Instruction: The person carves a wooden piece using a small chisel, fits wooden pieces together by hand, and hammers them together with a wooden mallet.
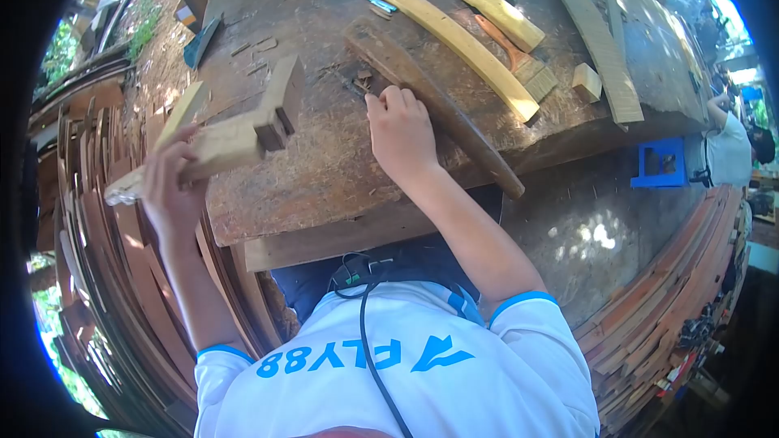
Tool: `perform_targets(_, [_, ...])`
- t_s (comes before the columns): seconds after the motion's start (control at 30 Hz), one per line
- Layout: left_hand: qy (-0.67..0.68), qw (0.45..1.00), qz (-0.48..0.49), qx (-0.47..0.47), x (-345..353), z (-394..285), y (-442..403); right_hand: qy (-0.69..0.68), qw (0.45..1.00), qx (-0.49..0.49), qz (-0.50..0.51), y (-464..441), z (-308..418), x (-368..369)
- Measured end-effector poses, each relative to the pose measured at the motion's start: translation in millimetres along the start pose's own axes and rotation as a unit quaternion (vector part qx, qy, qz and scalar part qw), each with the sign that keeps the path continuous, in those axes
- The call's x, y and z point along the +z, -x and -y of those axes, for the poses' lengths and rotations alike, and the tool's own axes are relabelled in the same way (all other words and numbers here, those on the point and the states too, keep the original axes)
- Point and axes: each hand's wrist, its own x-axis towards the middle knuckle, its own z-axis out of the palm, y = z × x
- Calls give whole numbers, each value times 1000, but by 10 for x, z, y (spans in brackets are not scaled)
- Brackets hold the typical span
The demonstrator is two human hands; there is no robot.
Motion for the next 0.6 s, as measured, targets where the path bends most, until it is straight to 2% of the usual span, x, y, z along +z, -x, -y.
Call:
perform_targets(0.07, [16,999,37,-22,271,-19,166,1,1000,2,13,38,2,-65])
perform_targets(0.2, [73,988,110,-76,528,-125,481,-116,992,16,49,-45,-69,-373])
perform_targets(0.3, [104,969,187,-124,447,-283,446,-120,989,55,60,-526,-407,-579])
perform_targets(0.33, [119,958,211,-152,466,-268,479,-100,993,51,29,-756,-545,-638])
perform_targets(0.43, [149,960,193,-139,447,-219,467,-71,994,58,-58,-1561,-1144,-430])
perform_targets(0.5, [157,961,194,-122,486,-215,509,-36,993,111,-19,-2035,-1532,-145])
perform_targets(0.6, [172,959,186,-127,476,-292,486,-40,981,183,54,-2420,-1669,102])
